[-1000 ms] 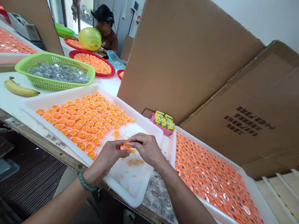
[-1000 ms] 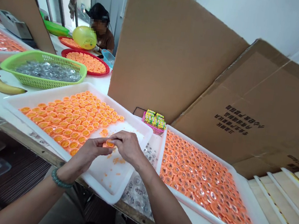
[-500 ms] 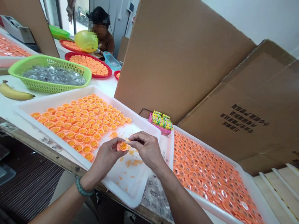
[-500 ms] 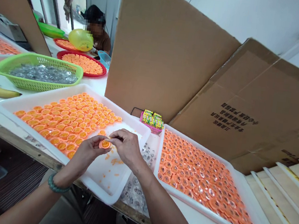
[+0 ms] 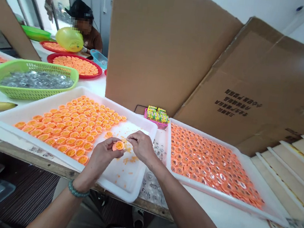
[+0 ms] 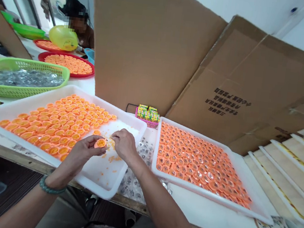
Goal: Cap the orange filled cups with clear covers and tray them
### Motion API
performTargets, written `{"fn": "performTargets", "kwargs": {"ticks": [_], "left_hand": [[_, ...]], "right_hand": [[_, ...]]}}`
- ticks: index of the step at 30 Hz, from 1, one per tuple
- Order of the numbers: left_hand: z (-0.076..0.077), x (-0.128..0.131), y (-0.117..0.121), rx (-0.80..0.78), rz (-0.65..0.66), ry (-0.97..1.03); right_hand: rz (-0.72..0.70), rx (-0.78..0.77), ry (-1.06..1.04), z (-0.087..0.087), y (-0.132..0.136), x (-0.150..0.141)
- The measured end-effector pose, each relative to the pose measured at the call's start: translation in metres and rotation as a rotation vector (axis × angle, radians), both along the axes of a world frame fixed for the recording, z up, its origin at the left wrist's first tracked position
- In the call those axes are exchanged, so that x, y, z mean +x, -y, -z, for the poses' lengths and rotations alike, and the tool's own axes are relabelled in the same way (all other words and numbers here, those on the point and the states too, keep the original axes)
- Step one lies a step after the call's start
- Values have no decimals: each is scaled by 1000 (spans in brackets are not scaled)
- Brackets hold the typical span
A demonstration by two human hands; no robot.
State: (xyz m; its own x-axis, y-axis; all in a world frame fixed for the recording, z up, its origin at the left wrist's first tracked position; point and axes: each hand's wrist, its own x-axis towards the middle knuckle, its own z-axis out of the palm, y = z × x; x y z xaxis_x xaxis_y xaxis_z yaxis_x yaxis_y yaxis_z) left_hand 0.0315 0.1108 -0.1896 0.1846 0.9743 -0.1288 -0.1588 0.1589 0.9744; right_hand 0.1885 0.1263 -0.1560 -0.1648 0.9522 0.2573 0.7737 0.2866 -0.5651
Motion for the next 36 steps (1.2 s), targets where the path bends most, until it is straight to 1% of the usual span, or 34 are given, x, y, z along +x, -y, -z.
{"fn": "performTargets", "kwargs": {"ticks": [2,3,5,8,10,11,13,16,19,21,23,26,28,31,33,36], "left_hand": [[-3,0,1,-38,27,27],[-5,-1,1,-65,36,48],[-8,-1,2,-126,59,118],[-11,-1,0,-194,67,221],[-10,-1,-1,-219,67,217],[-9,-1,-2,-231,66,197],[-7,-2,-4,-245,48,159],[-6,-1,-6,-255,17,116],[-11,1,-5,-254,20,56],[-15,4,-2,-251,29,2],[-17,8,2,-227,41,-44],[-14,15,7,-196,59,-82],[-11,19,9,-211,72,-88],[-7,22,10,-250,62,-54],[-7,22,9,-272,47,-19],[-9,21,9,-287,36,19]], "right_hand": [[9,-44,53,8,2,7],[19,-39,49,9,4,12],[72,18,4,9,14,29],[232,75,-15,7,39,62],[324,43,53,9,58,80],[344,6,107,13,68,85],[326,-97,232,24,86,89],[218,-223,381,43,104,81],[110,-243,501,57,110,73],[80,-250,578,63,111,72],[73,-254,606,68,111,75],[98,-207,531,75,114,80],[155,-148,419,77,117,83],[249,-77,218,76,121,85],[297,-72,112,73,123,86],[336,-92,15,69,125,88]]}}
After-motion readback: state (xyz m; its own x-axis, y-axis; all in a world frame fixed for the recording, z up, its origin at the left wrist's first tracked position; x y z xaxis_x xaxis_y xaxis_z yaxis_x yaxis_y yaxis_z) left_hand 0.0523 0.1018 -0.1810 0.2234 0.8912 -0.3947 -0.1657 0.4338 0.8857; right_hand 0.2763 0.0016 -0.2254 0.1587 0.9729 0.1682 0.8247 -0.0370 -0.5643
